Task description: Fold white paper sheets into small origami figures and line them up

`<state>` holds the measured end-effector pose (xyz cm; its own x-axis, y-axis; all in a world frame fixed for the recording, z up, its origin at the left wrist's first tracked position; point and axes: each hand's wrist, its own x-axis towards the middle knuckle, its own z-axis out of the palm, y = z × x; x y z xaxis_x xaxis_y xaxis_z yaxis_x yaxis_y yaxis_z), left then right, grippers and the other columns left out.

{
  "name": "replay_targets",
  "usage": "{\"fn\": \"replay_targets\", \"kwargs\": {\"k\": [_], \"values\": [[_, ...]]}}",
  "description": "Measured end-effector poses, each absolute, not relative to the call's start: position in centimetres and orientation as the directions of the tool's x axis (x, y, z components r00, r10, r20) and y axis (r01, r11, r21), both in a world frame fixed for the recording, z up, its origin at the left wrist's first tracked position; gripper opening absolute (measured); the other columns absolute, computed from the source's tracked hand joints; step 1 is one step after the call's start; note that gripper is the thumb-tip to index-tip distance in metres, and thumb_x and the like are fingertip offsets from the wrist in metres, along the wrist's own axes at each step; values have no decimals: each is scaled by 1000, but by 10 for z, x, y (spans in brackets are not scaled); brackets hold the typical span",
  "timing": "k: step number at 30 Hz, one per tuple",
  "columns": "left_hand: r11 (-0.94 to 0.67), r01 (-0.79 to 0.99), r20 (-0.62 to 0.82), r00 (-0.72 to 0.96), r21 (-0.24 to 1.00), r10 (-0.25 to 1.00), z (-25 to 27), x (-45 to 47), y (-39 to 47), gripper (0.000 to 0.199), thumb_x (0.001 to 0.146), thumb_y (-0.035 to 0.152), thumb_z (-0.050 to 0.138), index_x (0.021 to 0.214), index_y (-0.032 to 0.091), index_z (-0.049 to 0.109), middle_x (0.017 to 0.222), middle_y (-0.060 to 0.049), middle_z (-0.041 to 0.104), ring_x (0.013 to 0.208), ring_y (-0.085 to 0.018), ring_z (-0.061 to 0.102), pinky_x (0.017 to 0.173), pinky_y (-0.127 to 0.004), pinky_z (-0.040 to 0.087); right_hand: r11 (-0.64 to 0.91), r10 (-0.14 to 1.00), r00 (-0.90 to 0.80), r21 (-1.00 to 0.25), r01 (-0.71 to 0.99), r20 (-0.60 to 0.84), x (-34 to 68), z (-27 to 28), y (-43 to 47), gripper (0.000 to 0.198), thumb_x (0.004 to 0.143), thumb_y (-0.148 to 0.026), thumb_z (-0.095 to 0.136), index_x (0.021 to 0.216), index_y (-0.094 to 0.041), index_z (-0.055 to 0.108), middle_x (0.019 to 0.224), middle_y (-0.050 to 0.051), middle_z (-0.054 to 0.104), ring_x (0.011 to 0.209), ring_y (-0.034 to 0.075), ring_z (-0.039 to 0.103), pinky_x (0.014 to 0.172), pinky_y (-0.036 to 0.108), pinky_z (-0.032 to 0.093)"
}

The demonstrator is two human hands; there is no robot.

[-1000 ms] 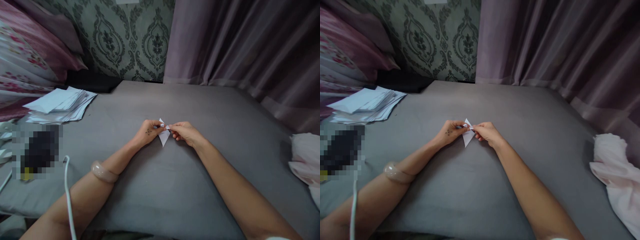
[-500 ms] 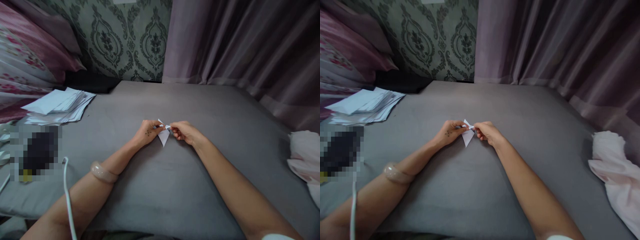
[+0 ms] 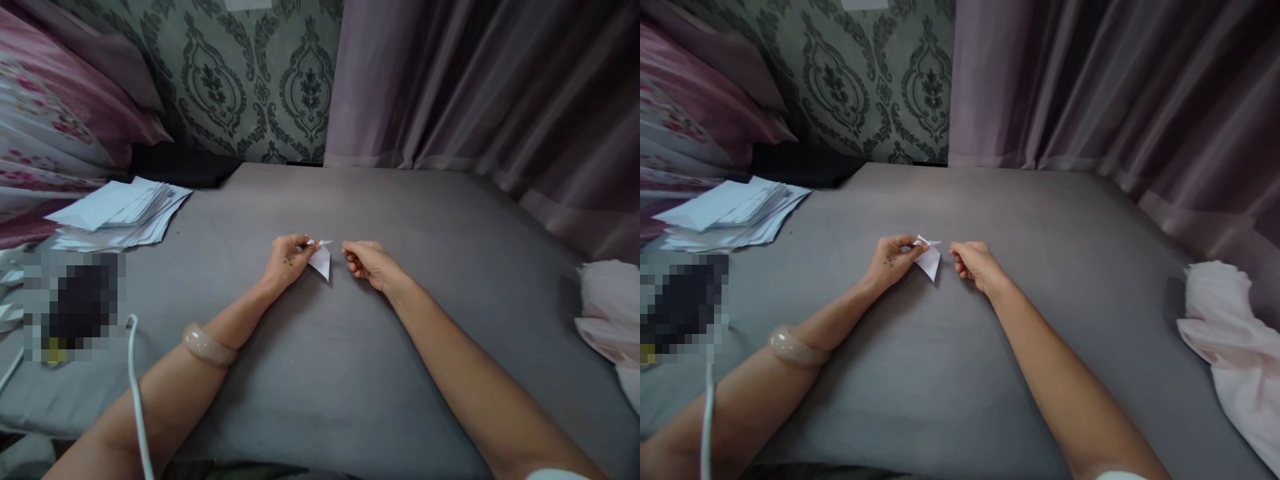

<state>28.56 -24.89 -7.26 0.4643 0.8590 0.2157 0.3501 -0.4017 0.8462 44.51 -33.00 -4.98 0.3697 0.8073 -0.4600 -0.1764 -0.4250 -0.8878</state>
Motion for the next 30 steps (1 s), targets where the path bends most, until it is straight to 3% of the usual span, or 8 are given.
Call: {"fn": "replay_targets", "kwargs": {"k": [9,18,21,24,27,30], "values": [[-308,377,216,266,873,939,-75,283,-242,21,76,33,64,76,14,73,65,0,63,61,-12,53,60,-24,38,-406,835,361,-908,-102,-414,444,-56,-330,21,85,-21,57,65,-17,56,52,-5,47,38,4,43,32,15,30],[-397,559,192,390,727,901,-70,282,-252,25,72,30,69,94,17,69,73,-1,61,66,-14,53,66,-27,43,-334,864,406,-942,16,-299,441,-63,-329,22,88,-27,54,68,-17,57,54,-4,48,41,5,44,33,16,30],[-419,602,185,412,679,892,-68,282,-252,19,75,26,66,91,17,69,72,-2,62,65,-14,53,68,-28,43,-227,891,429,-964,137,-149,438,-65,-328,13,85,-26,57,81,-16,65,63,-2,56,50,7,50,40,17,34],[-439,593,195,431,675,881,-67,284,-252,16,78,26,64,90,17,70,72,-2,63,64,-14,53,67,-27,42,-134,930,367,-955,266,-28,435,-67,-326,21,83,-24,57,99,-17,69,74,0,64,62,9,54,53,18,41],[-450,571,196,450,687,871,-67,285,-255,15,78,25,63,86,16,71,70,-3,65,63,-14,55,65,-26,42,-112,942,335,-930,351,13,433,-69,-325,28,82,-20,56,106,-17,69,87,2,68,67,8,56,65,20,44],[-461,541,198,474,704,858,-66,287,-258,15,78,24,63,87,16,72,70,-3,66,63,-14,56,63,-25,43,-85,954,296,-918,386,36,433,-70,-325,33,81,-17,55,112,-17,67,92,1,68,62,6,54,64,21,43]]}}
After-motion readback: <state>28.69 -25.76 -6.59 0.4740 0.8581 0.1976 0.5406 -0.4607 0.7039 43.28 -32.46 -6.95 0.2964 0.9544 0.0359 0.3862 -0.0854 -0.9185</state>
